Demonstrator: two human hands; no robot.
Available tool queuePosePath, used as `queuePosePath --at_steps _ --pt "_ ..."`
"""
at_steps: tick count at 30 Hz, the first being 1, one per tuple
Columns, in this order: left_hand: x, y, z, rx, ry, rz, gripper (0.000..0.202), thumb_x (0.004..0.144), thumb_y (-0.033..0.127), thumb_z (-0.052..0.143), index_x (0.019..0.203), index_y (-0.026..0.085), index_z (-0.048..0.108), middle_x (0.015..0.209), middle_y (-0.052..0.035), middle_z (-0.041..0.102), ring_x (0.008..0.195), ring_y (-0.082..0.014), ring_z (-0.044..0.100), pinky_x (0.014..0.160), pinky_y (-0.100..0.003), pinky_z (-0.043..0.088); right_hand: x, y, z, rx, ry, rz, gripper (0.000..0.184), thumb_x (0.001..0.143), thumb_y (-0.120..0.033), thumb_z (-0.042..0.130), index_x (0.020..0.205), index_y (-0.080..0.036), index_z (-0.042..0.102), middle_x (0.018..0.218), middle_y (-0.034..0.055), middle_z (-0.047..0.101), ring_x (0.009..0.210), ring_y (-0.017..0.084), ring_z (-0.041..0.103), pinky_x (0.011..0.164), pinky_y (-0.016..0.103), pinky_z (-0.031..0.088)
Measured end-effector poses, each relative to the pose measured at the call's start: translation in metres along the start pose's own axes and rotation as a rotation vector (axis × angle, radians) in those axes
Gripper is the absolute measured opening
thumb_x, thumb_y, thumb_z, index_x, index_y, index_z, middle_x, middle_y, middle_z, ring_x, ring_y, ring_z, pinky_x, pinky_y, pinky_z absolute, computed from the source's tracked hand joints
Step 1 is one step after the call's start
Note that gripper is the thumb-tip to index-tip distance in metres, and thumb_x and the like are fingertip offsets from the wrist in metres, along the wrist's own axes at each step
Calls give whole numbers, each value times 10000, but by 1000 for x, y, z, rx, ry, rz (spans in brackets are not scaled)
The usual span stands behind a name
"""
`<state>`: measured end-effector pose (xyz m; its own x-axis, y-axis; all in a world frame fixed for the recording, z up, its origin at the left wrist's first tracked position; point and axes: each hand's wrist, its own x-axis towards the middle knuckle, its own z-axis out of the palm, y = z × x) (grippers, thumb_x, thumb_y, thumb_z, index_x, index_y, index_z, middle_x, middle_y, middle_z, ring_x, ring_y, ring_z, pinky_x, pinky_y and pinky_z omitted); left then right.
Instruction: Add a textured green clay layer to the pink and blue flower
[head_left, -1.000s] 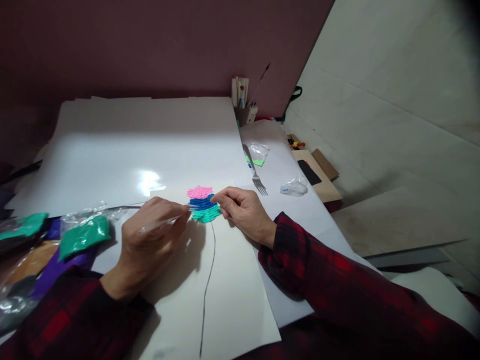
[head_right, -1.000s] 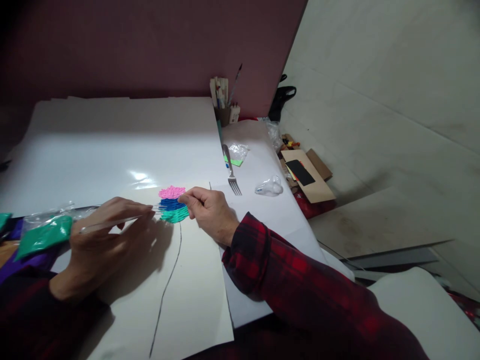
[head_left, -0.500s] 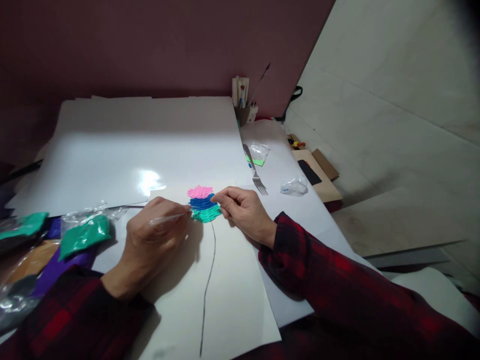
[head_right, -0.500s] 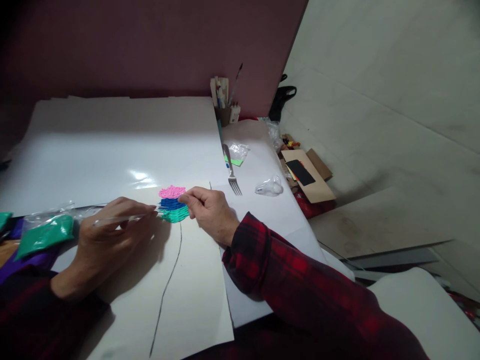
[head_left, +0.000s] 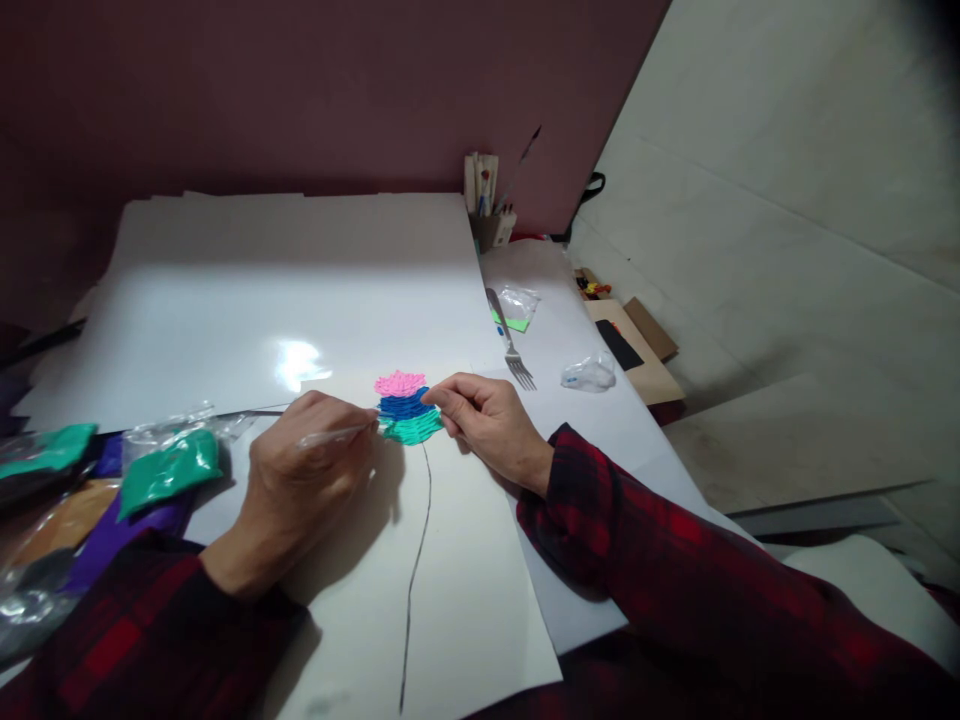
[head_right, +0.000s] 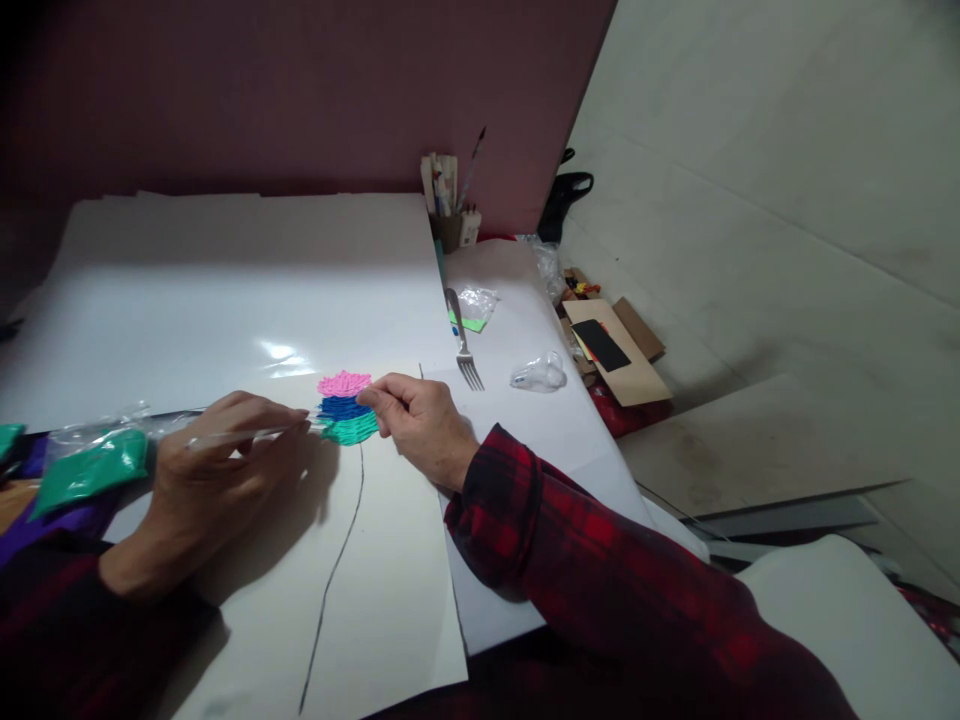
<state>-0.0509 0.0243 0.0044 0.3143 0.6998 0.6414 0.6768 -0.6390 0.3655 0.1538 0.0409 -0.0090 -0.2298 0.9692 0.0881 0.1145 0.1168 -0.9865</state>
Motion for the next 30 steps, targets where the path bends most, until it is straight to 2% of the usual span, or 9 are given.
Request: queuePosePath --at_steps 10,20,26,30 --pt "-4 -2 0 -39 10 -119 82 755 107 638 791 177 659 744 -24 669 621 -131 577 517 -242 453 -1 0 1 0 6 -2 278 895 -404 541 791 -165 638 546 -46 474 468 64 371 446 209 314" --pt "-3 0 2 -63 27 -152 104 716 107 691 779 181 657 704 -4 643 576 -118 542 499 -243 434 0 1 0 3 7 0 269 894 -403 544 785 -174 634 546 -47 476 464 64 371 447 211 316" --pt "-3 3 0 -125 110 -144 181 685 82 729 818 180 657 715 9 636 597 -110 528 513 -240 427 0 1 0 2 6 1 269 893 -400 544 796 -168 641 546 -47 473 471 67 371 450 211 318" --pt "-3 2 0 -127 122 -122 194 684 73 733 824 185 660 708 21 634 590 -99 508 494 -228 404 0 0 0 4 7 -2 270 893 -400 546 789 -169 640 544 -47 471 474 66 373 451 210 320"
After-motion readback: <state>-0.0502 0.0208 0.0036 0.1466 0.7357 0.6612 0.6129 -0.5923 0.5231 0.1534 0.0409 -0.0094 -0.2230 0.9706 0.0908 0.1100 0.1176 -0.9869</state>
